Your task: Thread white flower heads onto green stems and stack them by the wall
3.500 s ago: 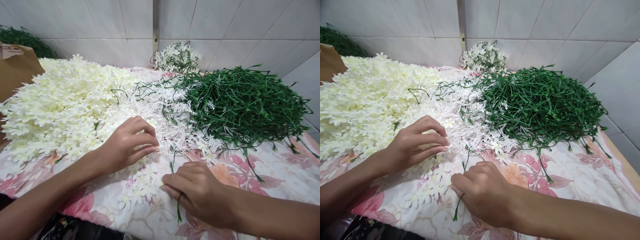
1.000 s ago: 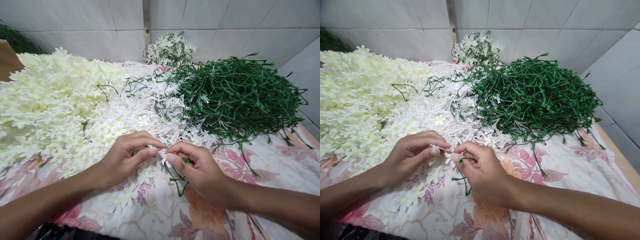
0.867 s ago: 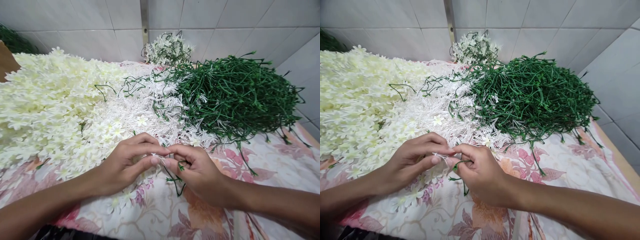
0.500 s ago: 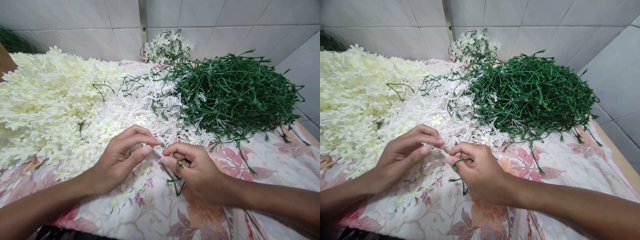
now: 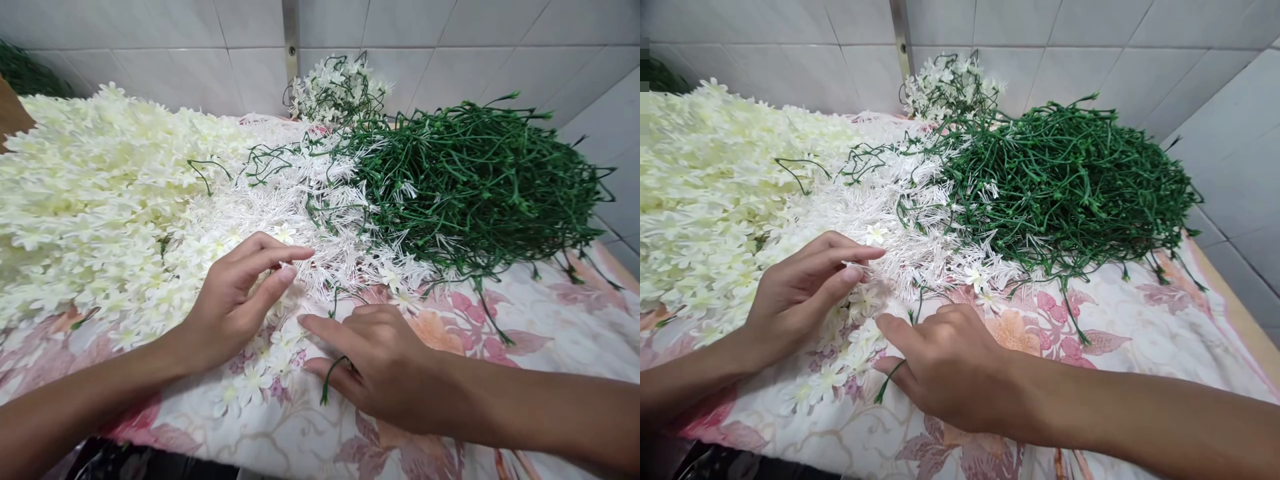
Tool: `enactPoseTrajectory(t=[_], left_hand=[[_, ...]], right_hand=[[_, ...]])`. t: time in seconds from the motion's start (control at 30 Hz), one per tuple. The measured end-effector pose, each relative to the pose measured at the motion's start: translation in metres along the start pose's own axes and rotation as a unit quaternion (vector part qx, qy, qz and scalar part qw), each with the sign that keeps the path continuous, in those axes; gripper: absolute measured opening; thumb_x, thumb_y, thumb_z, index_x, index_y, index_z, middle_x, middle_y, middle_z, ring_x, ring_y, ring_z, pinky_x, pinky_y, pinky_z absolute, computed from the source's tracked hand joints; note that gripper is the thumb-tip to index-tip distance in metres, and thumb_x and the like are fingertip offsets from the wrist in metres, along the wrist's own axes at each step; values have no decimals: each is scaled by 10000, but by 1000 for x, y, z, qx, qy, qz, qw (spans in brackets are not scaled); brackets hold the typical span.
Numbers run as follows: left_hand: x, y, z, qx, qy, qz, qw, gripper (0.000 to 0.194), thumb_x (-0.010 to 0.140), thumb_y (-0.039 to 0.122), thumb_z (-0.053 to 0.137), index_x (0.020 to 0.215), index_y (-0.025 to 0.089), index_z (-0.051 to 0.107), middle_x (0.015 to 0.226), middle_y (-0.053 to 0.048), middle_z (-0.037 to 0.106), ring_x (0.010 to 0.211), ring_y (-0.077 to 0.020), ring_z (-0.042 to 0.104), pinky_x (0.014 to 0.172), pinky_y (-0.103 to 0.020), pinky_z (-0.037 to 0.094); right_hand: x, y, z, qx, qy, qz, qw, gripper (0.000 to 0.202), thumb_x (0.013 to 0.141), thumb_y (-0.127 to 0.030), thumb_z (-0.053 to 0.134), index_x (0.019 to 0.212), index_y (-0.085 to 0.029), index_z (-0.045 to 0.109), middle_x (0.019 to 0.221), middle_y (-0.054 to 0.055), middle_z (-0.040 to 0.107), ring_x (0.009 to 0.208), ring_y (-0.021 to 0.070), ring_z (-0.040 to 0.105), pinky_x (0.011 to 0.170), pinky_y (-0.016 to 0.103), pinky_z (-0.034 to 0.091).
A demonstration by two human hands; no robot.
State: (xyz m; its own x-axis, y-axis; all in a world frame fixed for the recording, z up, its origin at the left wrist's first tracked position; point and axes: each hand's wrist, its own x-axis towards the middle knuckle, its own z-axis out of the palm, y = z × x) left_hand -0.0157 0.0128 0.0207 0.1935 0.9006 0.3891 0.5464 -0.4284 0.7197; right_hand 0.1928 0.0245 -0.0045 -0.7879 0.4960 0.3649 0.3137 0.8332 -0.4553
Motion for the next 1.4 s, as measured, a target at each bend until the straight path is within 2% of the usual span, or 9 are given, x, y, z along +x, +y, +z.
enactPoseTrajectory(t=[0.23,0.37,0.47,0.57,0.7,0.83,0.97,1.23,1.4], left_hand=[[-2,5,-3,-25,-14,38,999,197,949,187,503,1040,254,664,934,-29,637,889,-173,593,770,-299,472],[-2,4,-3,-15,-17,36,999,217,955,172,476,1067,245,648,976,-31,652,923,-175,601,801,-297,466],[0,2,-2,10,-10,43,999,229,955,163,480,1101,237,641,980,-35,652,919,-164,602,787,-282,467],[2,0,-2,42,0,57,997,265,947,144,493,1154,224,637,945,-36,645,870,-145,599,742,-261,463],[1,-5,-1,45,-10,65,997,342,923,111,529,1225,253,600,828,0,625,739,-119,586,667,-246,452],[-4,-9,0,-22,1,52,998,407,866,68,594,1206,287,557,913,-10,640,793,-143,619,724,-278,485],[-1,-4,-4,3,-97,130,987,348,851,-6,486,1057,244,612,796,-28,636,712,-154,586,621,-280,459],[5,-1,-9,148,-186,170,956,298,847,39,432,943,192,669,692,-39,594,650,-176,528,567,-292,369],[4,-2,-10,129,-149,144,970,285,897,80,460,1142,195,548,815,-44,644,711,-169,584,604,-263,414]], right_hand=[[-1,3,-1,-33,-69,-52,996,248,807,-49,429,783,-159,650,489,-8,556,417,137,441,473,304,259],[-2,2,-1,4,-44,-23,999,252,884,-103,429,775,-140,654,509,3,567,442,134,466,496,294,315],[1,0,-2,80,18,29,996,229,928,-174,470,796,-147,656,567,3,609,483,120,507,534,270,363],[5,1,-4,161,58,143,975,139,900,-174,529,821,-169,644,560,-39,578,463,84,469,511,231,354],[9,2,-9,260,38,244,933,87,880,-180,525,821,-191,588,495,-91,414,426,64,345,422,198,263],[10,1,-14,373,-9,279,885,78,865,-192,512,789,-190,529,527,-92,356,436,64,295,402,197,218],[9,2,-16,438,-13,296,849,29,852,-195,523,832,-198,503,565,-83,363,477,78,296,423,205,232],[3,6,-13,483,-2,273,832,91,942,-287,485,890,-213,489,609,-73,360,509,86,270,441,208,233],[4,5,-14,473,5,274,837,133,950,-336,483,890,-217,480,629,-63,372,528,94,279,452,211,248]])
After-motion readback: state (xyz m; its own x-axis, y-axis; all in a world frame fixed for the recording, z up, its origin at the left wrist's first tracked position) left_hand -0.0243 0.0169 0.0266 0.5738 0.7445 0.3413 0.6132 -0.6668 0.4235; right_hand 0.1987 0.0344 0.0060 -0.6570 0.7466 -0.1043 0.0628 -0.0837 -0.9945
